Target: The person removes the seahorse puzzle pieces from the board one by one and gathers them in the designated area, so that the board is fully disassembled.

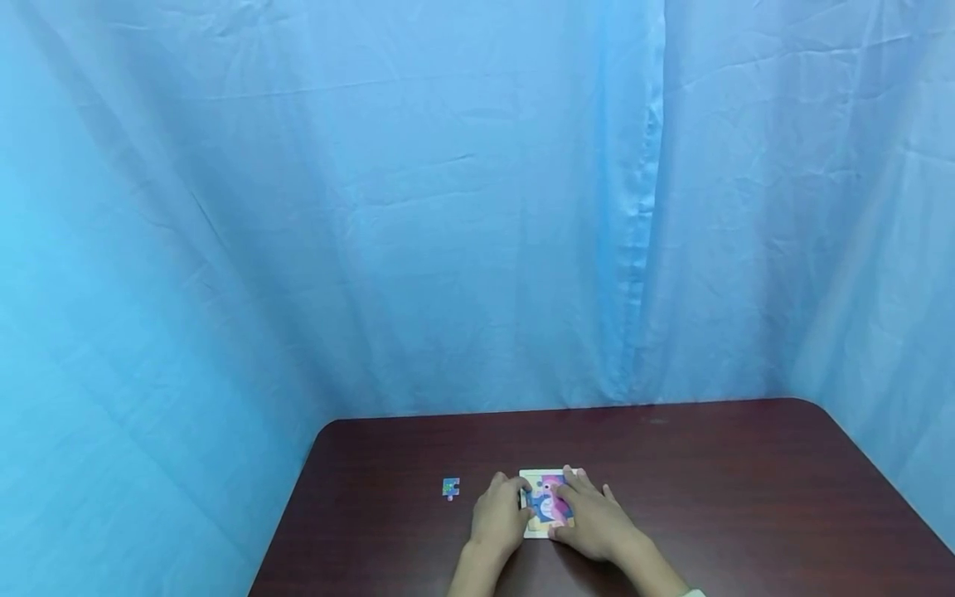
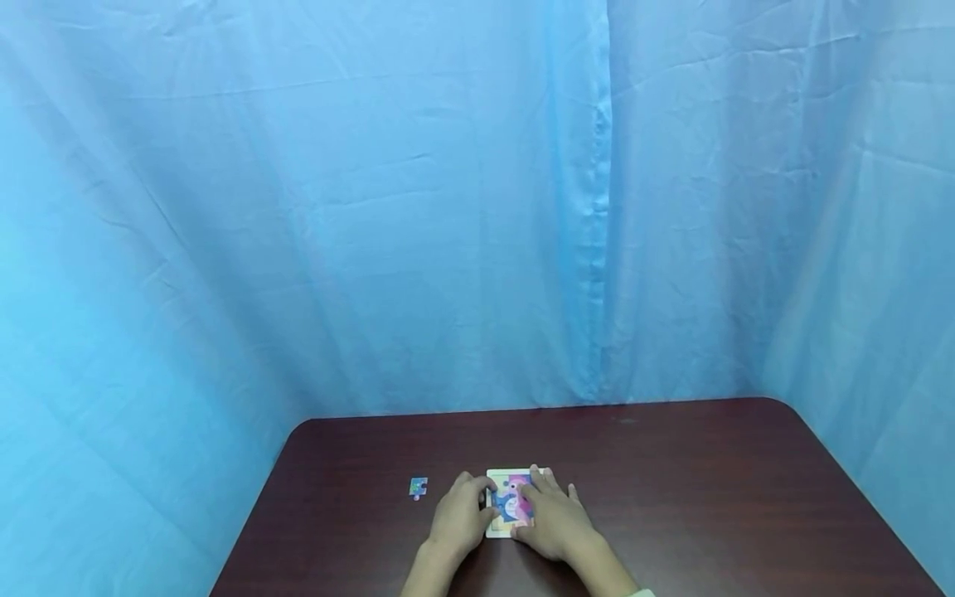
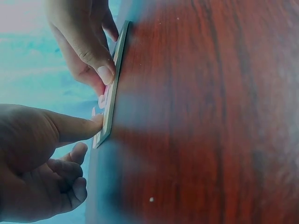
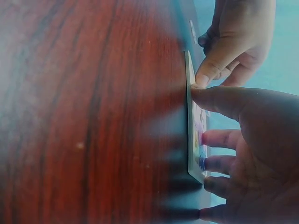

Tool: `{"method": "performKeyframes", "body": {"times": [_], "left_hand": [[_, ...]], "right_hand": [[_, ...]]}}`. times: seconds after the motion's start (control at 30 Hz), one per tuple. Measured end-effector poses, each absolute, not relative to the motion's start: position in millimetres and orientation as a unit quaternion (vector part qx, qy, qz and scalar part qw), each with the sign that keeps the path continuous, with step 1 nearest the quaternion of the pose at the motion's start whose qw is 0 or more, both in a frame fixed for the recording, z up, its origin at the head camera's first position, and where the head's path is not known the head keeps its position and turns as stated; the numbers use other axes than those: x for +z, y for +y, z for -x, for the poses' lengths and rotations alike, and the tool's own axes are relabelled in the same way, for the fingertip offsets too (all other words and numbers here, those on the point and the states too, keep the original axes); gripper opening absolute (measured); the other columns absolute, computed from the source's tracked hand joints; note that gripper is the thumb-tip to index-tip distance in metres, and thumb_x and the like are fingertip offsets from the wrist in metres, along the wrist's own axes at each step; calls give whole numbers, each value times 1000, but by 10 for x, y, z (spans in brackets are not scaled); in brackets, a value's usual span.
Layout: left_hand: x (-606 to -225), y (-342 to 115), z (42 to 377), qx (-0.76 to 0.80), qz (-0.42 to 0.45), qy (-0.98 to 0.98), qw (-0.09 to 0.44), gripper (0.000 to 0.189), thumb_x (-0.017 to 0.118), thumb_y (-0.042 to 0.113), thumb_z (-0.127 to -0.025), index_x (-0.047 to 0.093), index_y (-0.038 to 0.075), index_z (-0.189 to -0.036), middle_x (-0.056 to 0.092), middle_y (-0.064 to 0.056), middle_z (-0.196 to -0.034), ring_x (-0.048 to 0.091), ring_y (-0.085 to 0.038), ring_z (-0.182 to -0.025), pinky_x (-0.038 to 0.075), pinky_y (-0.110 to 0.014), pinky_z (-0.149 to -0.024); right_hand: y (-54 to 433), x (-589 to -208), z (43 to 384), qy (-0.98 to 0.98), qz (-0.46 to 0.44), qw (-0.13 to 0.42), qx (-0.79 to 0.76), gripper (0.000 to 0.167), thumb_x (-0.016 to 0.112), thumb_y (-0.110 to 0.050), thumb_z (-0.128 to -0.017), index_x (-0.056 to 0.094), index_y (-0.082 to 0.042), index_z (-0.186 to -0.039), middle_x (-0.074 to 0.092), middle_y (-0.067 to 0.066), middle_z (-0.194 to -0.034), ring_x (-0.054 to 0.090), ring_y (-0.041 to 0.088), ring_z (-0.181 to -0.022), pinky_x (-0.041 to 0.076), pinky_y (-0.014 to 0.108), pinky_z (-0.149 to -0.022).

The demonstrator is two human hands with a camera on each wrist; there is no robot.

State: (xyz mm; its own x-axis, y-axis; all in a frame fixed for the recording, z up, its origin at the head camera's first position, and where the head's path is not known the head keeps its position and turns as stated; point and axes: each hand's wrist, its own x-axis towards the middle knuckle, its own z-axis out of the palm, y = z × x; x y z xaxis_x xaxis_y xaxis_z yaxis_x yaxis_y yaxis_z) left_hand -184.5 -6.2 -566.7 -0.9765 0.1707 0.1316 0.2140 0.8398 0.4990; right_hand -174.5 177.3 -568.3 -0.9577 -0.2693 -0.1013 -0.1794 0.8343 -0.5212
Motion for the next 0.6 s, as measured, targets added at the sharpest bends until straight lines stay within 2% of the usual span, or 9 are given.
{"method": "performKeyframes", "body": {"times": [0.27,0.43,0.6], "left_hand": [[-5664,-52,1832,-254,100,-959,73,29,92,15,-78,78,14,-104,59,-3,-102,65,-20,-78,56,-40,-74],[-5688,-55,1810,-249,112,-956,106,28,93,14,-75,79,14,-100,64,-3,-100,69,-21,-80,57,-40,-75],[-5706,-68,1818,-257,119,-951,124,21,89,12,-79,79,14,-97,69,-2,-99,70,-21,-79,57,-38,-72]], "right_hand": [[1770,-5696,1750,954,116,88,-263,71,82,-37,-89,60,-2,-146,35,24,-170,28,47,-160,21,77,-122],[1772,-5689,1745,954,117,90,-261,71,82,-37,-89,59,-2,-146,34,25,-170,28,48,-159,22,78,-121],[1774,-5676,1746,954,119,90,-259,71,82,-37,-89,59,-2,-147,34,24,-170,28,47,-160,22,78,-121]]}}
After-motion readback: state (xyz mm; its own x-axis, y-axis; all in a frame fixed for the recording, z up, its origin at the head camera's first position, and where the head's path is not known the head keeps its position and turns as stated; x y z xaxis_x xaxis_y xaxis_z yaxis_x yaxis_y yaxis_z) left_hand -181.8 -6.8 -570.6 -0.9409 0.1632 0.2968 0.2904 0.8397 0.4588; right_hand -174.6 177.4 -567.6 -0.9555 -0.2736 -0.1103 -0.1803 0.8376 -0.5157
